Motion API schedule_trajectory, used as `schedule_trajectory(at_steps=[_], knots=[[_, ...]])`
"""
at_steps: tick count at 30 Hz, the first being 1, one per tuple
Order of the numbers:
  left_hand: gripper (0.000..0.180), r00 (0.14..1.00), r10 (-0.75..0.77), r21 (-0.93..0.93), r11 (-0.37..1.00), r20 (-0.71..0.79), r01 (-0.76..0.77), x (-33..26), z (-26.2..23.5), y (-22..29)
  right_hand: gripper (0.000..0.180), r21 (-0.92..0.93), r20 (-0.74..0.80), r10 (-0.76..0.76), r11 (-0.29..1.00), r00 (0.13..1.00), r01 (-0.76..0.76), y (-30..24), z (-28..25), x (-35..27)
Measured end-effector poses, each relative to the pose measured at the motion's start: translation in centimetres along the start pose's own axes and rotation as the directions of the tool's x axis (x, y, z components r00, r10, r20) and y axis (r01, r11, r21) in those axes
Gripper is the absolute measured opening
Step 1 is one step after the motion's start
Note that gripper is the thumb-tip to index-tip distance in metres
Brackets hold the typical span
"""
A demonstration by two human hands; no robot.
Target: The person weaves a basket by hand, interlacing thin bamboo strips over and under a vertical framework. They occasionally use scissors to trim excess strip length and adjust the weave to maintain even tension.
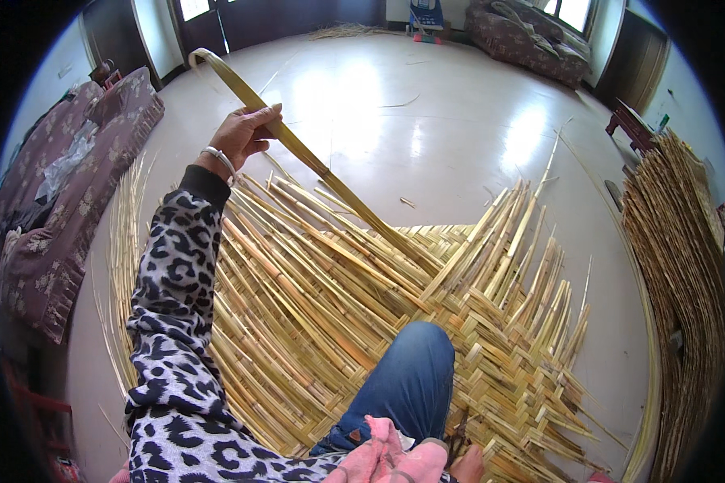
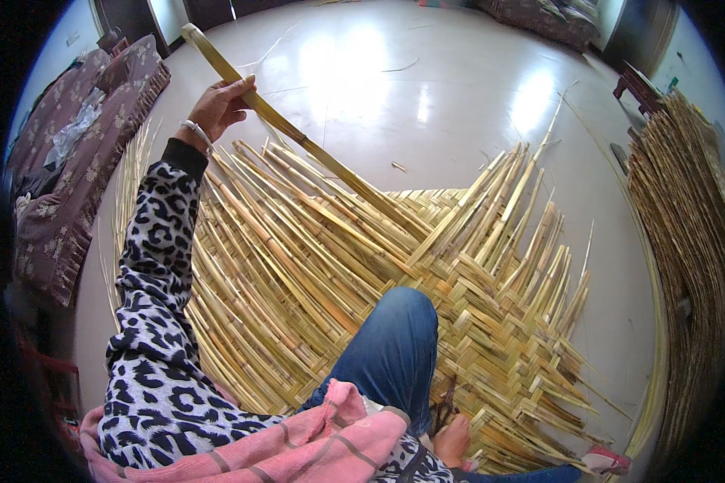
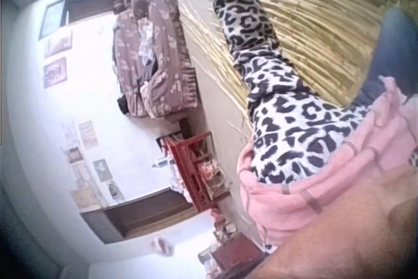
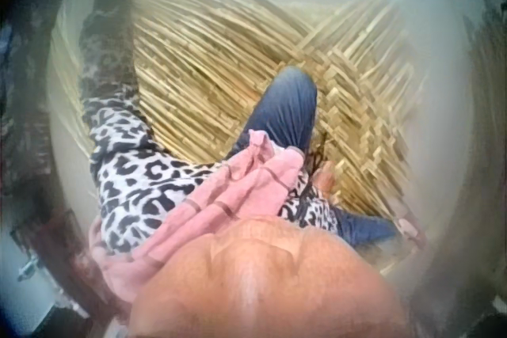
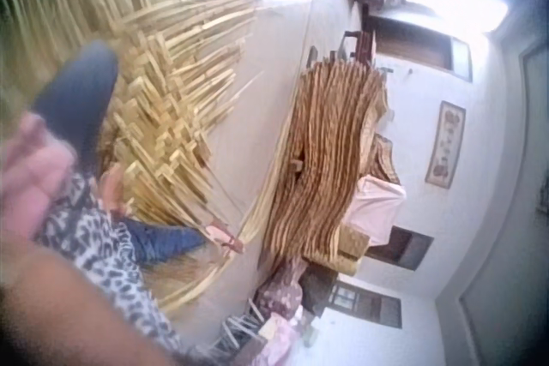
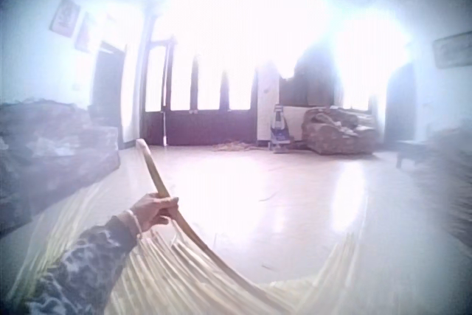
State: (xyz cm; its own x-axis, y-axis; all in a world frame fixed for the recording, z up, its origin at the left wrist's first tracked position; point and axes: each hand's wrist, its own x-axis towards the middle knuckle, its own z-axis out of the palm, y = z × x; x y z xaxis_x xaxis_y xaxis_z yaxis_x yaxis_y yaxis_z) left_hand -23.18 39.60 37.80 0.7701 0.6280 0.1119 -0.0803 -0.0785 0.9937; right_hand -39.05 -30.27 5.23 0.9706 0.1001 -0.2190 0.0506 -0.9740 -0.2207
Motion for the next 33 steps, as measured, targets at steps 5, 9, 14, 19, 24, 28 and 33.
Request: schedule_trajectory(at_steps=[5, 9, 14, 19, 24, 28, 33], knots=[[0.030, 0.962, 0.261, 0.269, 0.935, -0.081, -0.231, -5.3, 1.5, 2.1, 0.036, 0.090, -0.025, -0.039, 0.995, 0.999, 0.041, 1.6, 0.2, 0.4], [0.032, 0.921, 0.372, 0.375, 0.875, -0.114, -0.307, -8.9, 2.5, 2.6, 0.043, 0.055, 0.021, -0.116, 0.992, 0.993, 0.115, -1.1, 0.3, -0.2], [0.030, 0.962, 0.269, 0.086, 0.961, -0.045, -0.264, -13.9, 2.7, 3.8, 0.042, 0.029, -0.057, -0.055, 0.998, 0.997, 0.056, -1.9, 1.3, 0.4], [0.029, 0.991, 0.128, -0.078, 0.989, 0.043, -0.125, -17.9, 2.1, 5.0, 0.042, 0.001, -0.292, -0.072, 0.997, 0.954, 0.076, 1.2, 0.0, 1.1], [0.029, 0.989, 0.128, -0.218, 0.966, -0.070, -0.141, -22.4, 3.6, 2.3, 0.039, 0.358, -0.280, -0.070, 0.918, 0.957, 0.172, -0.9, -7.5, 2.6], [0.021, 0.975, 0.119, -0.247, 0.955, -0.189, -0.164, -26.2, 4.2, -0.2, 0.046, 0.936, 0.179, -0.228, 0.340, 0.957, -0.094, -9.4, -14.7, 2.6], [0.013, 0.957, 0.201, -0.128, 0.965, -0.209, -0.231, -30.3, 4.8, -2.1, 0.062, 0.905, 0.107, -0.728, 0.353, 0.677, 0.236, -22.3, -17.0, 1.4]])
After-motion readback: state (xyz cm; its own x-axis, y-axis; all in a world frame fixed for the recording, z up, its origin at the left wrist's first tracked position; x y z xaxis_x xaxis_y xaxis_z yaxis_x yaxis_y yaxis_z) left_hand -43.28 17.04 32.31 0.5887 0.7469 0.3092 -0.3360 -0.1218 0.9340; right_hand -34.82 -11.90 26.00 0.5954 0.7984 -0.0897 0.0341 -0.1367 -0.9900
